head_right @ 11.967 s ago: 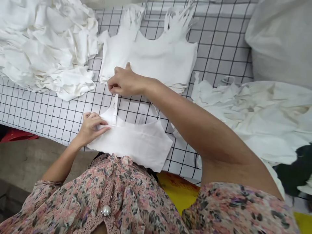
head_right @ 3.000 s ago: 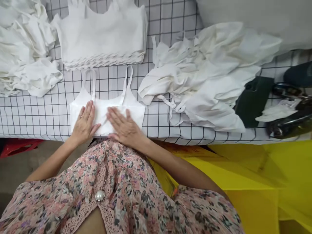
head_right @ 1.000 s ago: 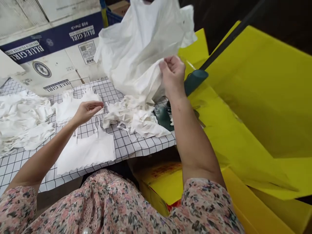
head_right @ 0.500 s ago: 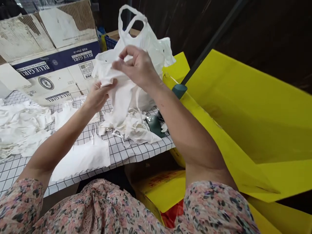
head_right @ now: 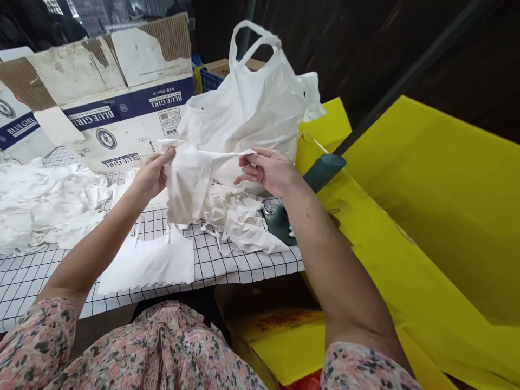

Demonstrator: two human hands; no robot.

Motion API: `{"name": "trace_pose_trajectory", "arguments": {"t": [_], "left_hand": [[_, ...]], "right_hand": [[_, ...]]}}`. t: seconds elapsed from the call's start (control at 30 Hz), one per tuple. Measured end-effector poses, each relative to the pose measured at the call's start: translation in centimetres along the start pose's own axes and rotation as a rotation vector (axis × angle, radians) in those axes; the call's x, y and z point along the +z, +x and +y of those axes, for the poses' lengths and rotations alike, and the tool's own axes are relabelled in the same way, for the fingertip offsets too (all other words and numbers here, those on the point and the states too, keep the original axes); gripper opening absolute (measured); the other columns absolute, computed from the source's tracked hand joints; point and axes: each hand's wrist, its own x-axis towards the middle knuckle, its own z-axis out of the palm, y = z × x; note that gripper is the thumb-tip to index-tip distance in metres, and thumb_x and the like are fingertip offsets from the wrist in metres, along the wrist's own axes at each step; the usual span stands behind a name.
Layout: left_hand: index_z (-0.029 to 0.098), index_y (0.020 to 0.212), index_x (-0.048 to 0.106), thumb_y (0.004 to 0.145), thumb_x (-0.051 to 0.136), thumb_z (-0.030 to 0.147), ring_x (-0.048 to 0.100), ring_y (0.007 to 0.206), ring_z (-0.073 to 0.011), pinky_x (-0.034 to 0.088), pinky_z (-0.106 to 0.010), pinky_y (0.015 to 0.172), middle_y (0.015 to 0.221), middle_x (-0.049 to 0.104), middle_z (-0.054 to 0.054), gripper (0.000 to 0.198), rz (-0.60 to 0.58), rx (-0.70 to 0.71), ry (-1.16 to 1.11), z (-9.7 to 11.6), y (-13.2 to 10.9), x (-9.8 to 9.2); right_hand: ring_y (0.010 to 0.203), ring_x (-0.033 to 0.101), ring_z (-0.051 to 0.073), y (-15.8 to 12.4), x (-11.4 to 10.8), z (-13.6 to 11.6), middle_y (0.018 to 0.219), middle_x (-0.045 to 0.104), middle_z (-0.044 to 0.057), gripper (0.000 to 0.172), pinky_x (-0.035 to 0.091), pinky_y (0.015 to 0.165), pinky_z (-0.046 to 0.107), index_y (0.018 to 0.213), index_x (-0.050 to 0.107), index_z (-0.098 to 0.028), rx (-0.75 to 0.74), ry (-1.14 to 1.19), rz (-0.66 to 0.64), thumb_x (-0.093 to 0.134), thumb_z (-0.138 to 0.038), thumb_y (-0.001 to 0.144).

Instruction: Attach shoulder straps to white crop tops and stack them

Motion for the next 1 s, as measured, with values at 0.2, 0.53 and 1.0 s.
{"name": "trace_pose_trajectory", "arguments": {"t": [0.2,0.53,1.0], "left_hand": [[0.017,0.098,0.076,0.091,0.084,0.016,0.08,0.099,-0.017,0.064,-0.023,0.088,0.093,0.081,-0.002,0.01,0.058,-0.021,-0.2,-1.0,-1.1,0.6],[0.018,0.096,0.067,0.091,0.082,0.018,0.076,0.108,-0.0193,0.059,-0.022,0.081,0.094,0.075,-0.003,0.016,0.01,0.145,-0.21,-3.0,-2.6,5.1],[0.015,0.074,0.074,0.071,0.074,0.008,0.053,0.053,-0.0081,0.04,-0.021,0.05,0.065,0.065,0.0,0.008,0.091,-0.017,0.475,-1.6,-0.7,-6.4]], "right_hand": [[0.104,0.065,0.026,-1.3,2.4,1.2,0.106,0.068,0.008,0.034,0.058,0.104,0.05,0.11,0.071,-0.023,-0.233,-0.384,0.272,0.075,-0.024,0.076],[0.092,0.067,0.026,-4.9,15.6,5.4,0.103,0.068,0.012,0.041,0.062,0.084,0.046,0.118,0.058,-0.022,-0.485,-0.469,0.631,0.065,-0.054,0.094],[0.079,0.074,0.022,-0.3,4.0,-0.5,0.082,0.076,0.006,0.029,0.062,0.062,0.03,0.087,0.077,-0.021,0.139,0.005,0.093,0.089,-0.046,0.079]]}}
